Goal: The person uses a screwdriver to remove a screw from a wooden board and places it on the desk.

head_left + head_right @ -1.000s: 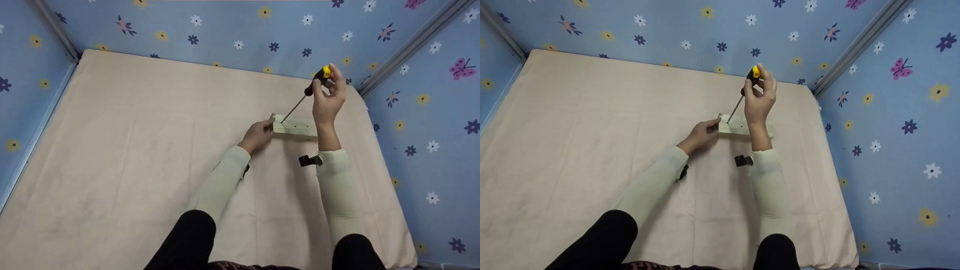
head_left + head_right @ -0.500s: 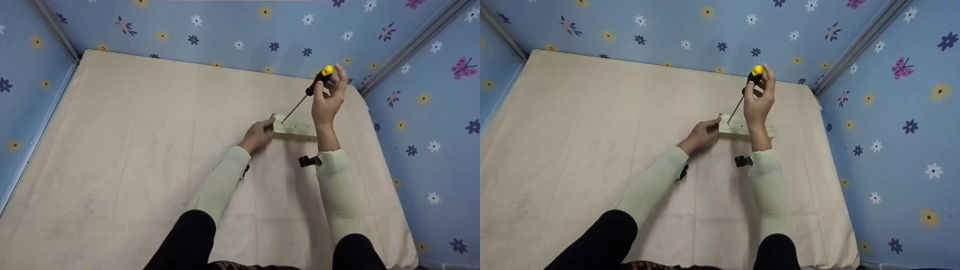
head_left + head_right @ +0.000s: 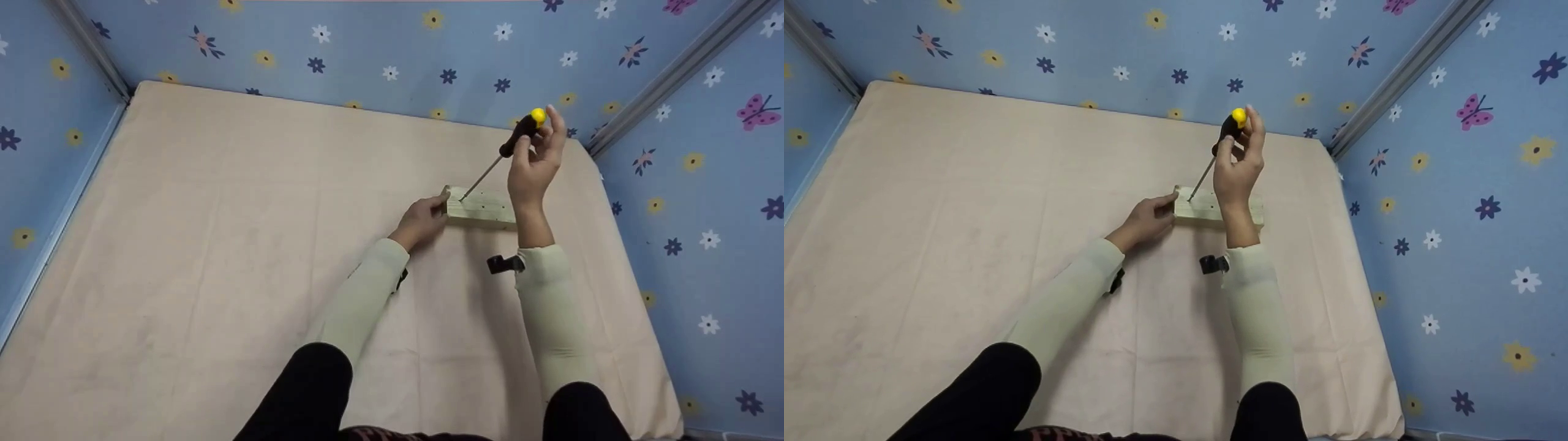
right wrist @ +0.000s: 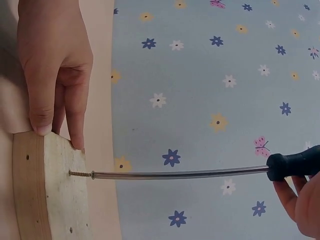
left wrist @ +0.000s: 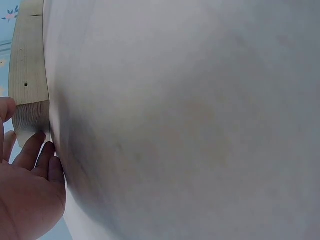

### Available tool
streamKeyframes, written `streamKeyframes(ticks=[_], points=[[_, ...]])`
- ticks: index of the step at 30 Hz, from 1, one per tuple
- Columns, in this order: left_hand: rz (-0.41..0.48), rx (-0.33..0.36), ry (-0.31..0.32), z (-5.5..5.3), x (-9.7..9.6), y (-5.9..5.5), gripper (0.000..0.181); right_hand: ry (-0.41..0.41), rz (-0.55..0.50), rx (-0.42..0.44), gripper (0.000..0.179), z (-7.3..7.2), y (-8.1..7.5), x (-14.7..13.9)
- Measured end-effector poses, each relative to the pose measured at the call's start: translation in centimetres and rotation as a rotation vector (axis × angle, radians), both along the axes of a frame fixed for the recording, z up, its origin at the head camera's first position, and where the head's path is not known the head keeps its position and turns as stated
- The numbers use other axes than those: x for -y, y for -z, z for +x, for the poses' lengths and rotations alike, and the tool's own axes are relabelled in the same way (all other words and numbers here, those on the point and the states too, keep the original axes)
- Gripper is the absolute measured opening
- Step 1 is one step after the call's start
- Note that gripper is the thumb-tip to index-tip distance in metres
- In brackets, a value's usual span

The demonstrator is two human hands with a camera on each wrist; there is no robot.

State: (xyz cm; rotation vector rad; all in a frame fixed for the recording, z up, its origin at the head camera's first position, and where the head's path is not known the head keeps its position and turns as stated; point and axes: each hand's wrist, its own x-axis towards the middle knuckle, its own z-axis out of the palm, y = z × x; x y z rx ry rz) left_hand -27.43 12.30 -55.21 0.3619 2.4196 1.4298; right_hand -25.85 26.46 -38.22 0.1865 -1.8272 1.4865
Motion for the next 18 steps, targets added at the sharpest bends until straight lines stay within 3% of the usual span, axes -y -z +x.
streamKeyframes(ticks=[4,9,18], points=[[-0.005,-0.011,-0.002,0.06,-0.01,-0.06,0.053,0.008,0.004,0.008,0.042,0.08,-0.1,0.04],[-0.026,-0.008,-0.004,-0.01,-0.11,0.02,0.053,0.044,0.032,-0.03,0.05,0.0,0.05,-0.18],[-0.026,-0.006,-0.007,-0.09,-0.09,0.06,0.053,-0.017,0.039,0.013,0.043,0.08,0.19,-0.26]])
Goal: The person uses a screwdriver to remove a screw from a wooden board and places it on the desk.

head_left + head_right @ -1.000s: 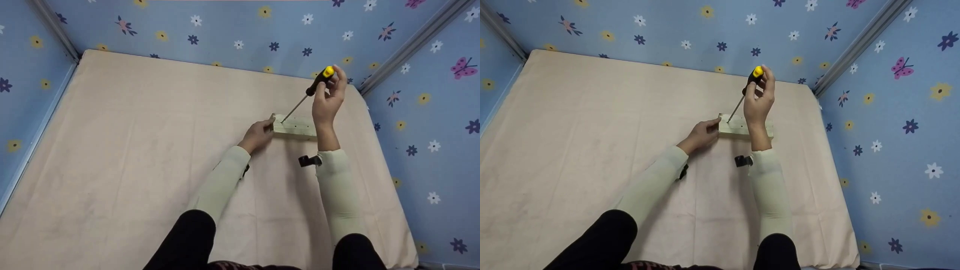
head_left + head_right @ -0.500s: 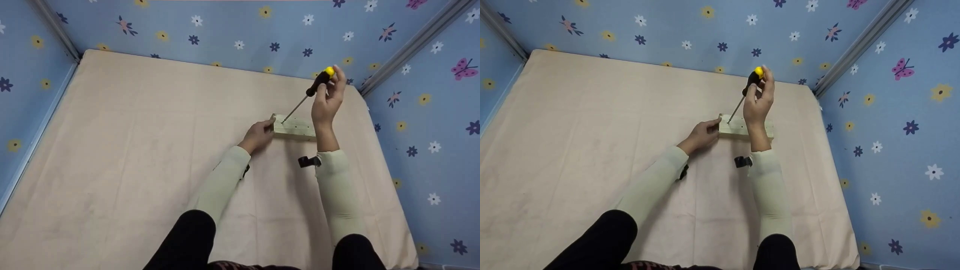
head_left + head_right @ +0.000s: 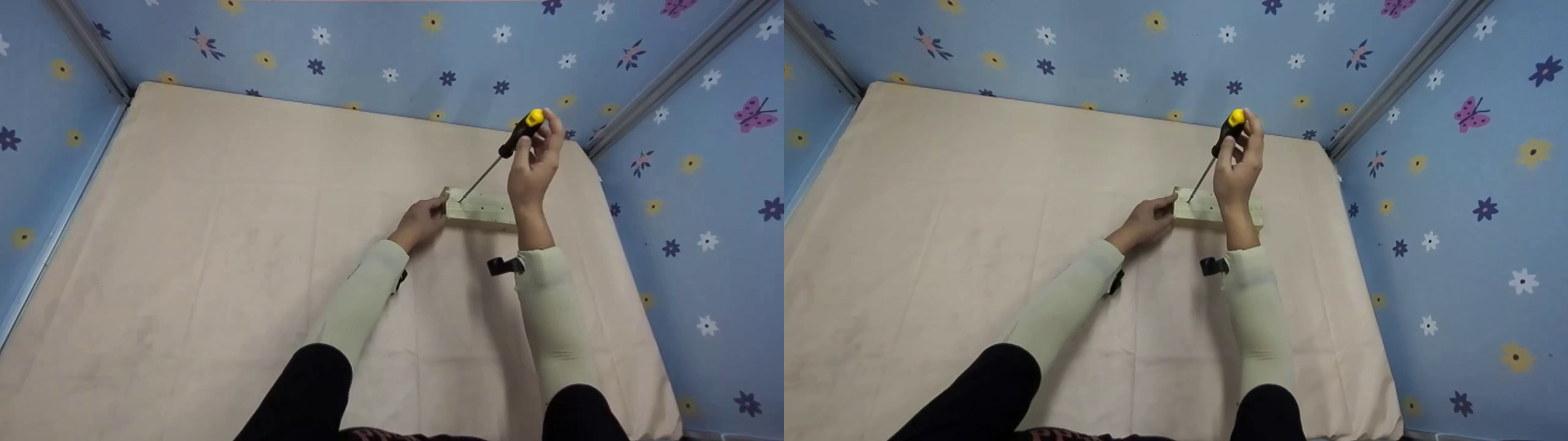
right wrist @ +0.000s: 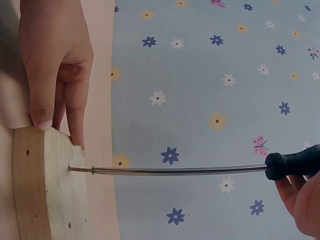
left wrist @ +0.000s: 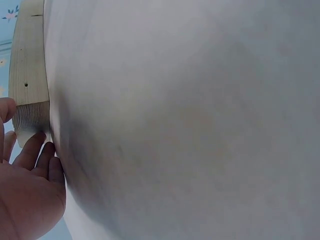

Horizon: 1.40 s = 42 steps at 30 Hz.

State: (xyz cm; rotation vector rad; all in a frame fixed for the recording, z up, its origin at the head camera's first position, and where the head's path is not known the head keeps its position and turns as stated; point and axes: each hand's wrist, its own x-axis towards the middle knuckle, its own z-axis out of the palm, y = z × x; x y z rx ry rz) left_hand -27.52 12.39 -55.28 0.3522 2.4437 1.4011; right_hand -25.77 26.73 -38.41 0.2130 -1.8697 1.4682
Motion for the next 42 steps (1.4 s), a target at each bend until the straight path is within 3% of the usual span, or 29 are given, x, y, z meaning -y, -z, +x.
streamKeyframes(ticks=[6,13,20,31,37,42], points=[[-0.012,0.02,-0.01,0.0,-0.1,0.0,0.052,0.049,0.001,-0.021,0.051,-0.2,0.1,-0.1],[0.017,0.018,-0.002,0.1,0.0,-0.2,0.052,0.012,-0.01,-0.019,0.045,-0.1,0.0,-0.1],[0.026,0.01,0.002,0.2,0.1,-0.2,0.052,0.068,0.033,-0.006,0.049,-0.3,0.0,-0.2],[0.038,0.009,0.004,0.1,0.1,-0.1,0.052,-0.021,0.047,0.003,0.043,-0.1,-0.4,0.0],[0.039,0.016,0.005,0.0,0.1,0.0,0.052,0.044,0.077,0.007,0.05,-1.1,0.7,-0.8],[0.039,0.023,0.005,0.0,0.1,-0.1,0.052,0.042,0.06,0.005,0.048,-0.7,0.5,-0.3]])
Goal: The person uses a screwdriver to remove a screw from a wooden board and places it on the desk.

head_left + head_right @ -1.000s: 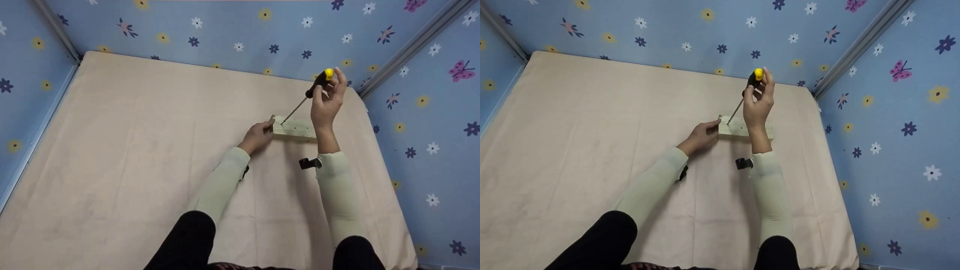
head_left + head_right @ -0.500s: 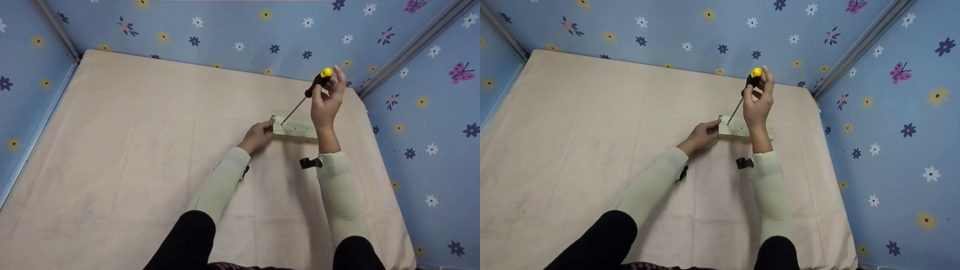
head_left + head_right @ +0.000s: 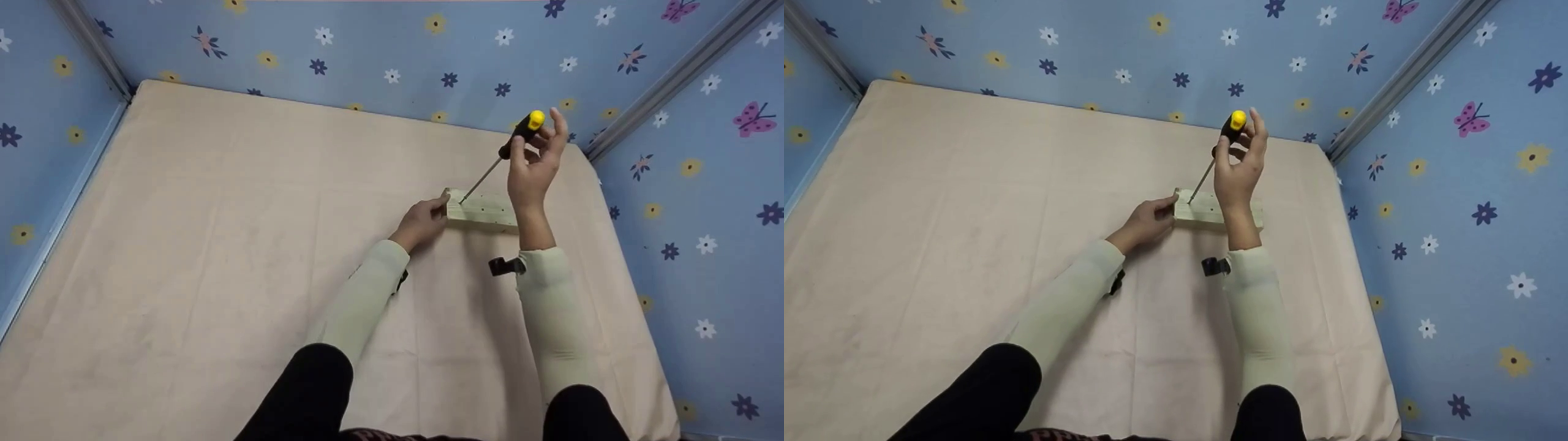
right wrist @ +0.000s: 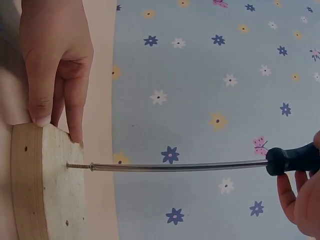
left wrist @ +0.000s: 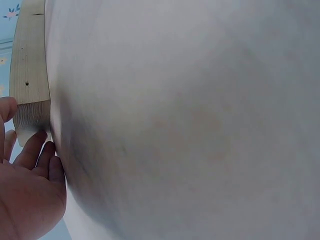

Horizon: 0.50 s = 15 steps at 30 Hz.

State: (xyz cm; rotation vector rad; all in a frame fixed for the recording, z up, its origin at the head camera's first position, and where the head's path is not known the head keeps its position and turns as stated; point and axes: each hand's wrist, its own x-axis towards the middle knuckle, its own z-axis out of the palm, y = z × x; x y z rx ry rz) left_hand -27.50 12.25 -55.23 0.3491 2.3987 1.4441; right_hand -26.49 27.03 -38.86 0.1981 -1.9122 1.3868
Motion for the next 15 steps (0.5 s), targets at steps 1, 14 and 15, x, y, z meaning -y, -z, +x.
streamKeyframes(ticks=[1,14,15], points=[[0.0,0.002,-0.002,0.02,0.01,-0.02,0.052,-0.01,-0.008,0.003,0.046,0.23,-0.23,0.18],[0.007,-0.021,-0.001,0.0,0.0,0.08,0.053,0.052,0.0,-0.025,0.043,0.5,-0.46,0.4],[0.007,-0.022,-0.003,0.0,-0.01,0.11,0.053,0.042,-0.004,-0.026,0.042,0.5,-0.45,0.4]])
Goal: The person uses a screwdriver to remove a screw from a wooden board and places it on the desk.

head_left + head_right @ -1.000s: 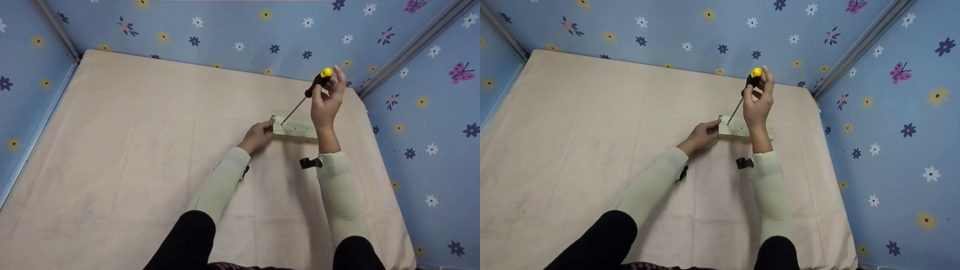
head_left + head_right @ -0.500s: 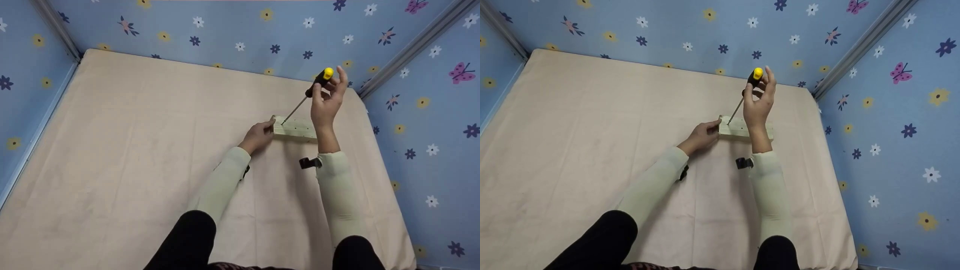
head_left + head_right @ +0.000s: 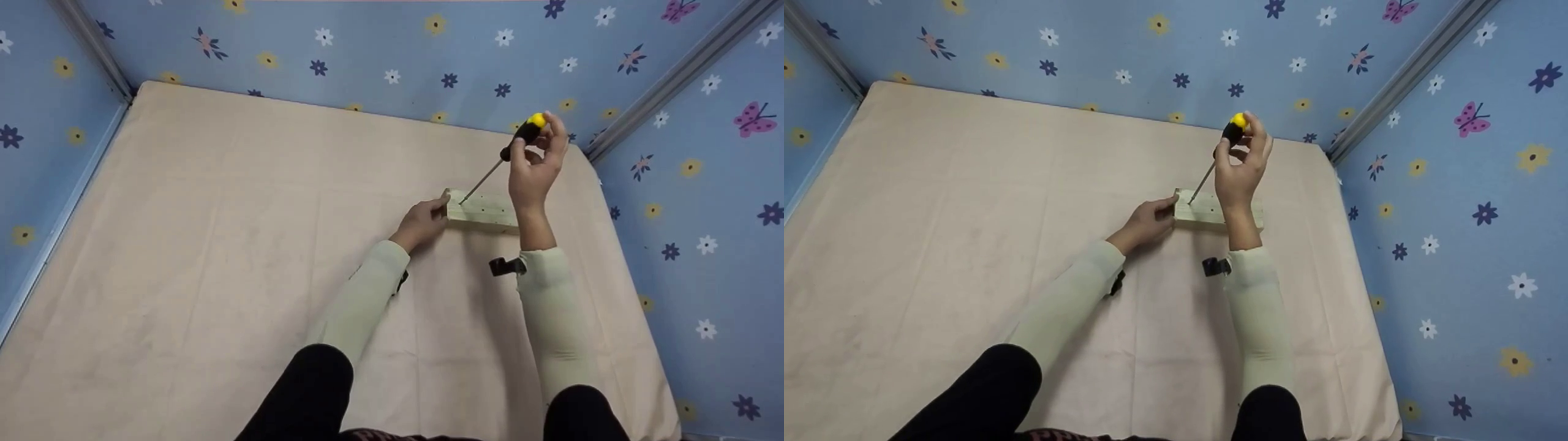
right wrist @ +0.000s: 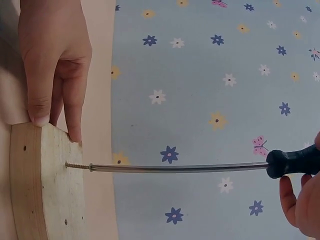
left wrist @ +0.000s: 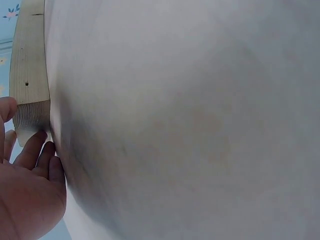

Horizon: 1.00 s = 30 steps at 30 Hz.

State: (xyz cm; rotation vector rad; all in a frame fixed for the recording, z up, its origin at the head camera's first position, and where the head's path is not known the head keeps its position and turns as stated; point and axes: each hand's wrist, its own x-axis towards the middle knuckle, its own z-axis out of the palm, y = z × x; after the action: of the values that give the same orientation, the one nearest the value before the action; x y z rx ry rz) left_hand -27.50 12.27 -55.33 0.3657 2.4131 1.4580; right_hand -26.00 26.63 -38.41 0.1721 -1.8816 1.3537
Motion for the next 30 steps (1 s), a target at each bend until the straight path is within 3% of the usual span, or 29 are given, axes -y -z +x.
streamKeyframes(ticks=[6,13,21,30], points=[[0.015,0.011,-0.007,0.1,0.0,0.2,0.052,-0.042,0.009,0.002,0.047,0.0,0.0,0.0],[0.012,0.007,-0.01,0.0,0.0,0.2,0.052,-0.003,0.017,-0.012,0.052,-0.1,0.0,-0.1],[0.008,-0.002,-0.001,0.0,0.1,0.0,0.052,-0.047,-0.001,-0.012,0.045,-1.3,1.4,-1.3],[0.009,0.01,-0.007,0.1,0.1,0.0,0.052,-0.03,0.005,-0.022,0.052,-1.6,1.8,-1.4]])
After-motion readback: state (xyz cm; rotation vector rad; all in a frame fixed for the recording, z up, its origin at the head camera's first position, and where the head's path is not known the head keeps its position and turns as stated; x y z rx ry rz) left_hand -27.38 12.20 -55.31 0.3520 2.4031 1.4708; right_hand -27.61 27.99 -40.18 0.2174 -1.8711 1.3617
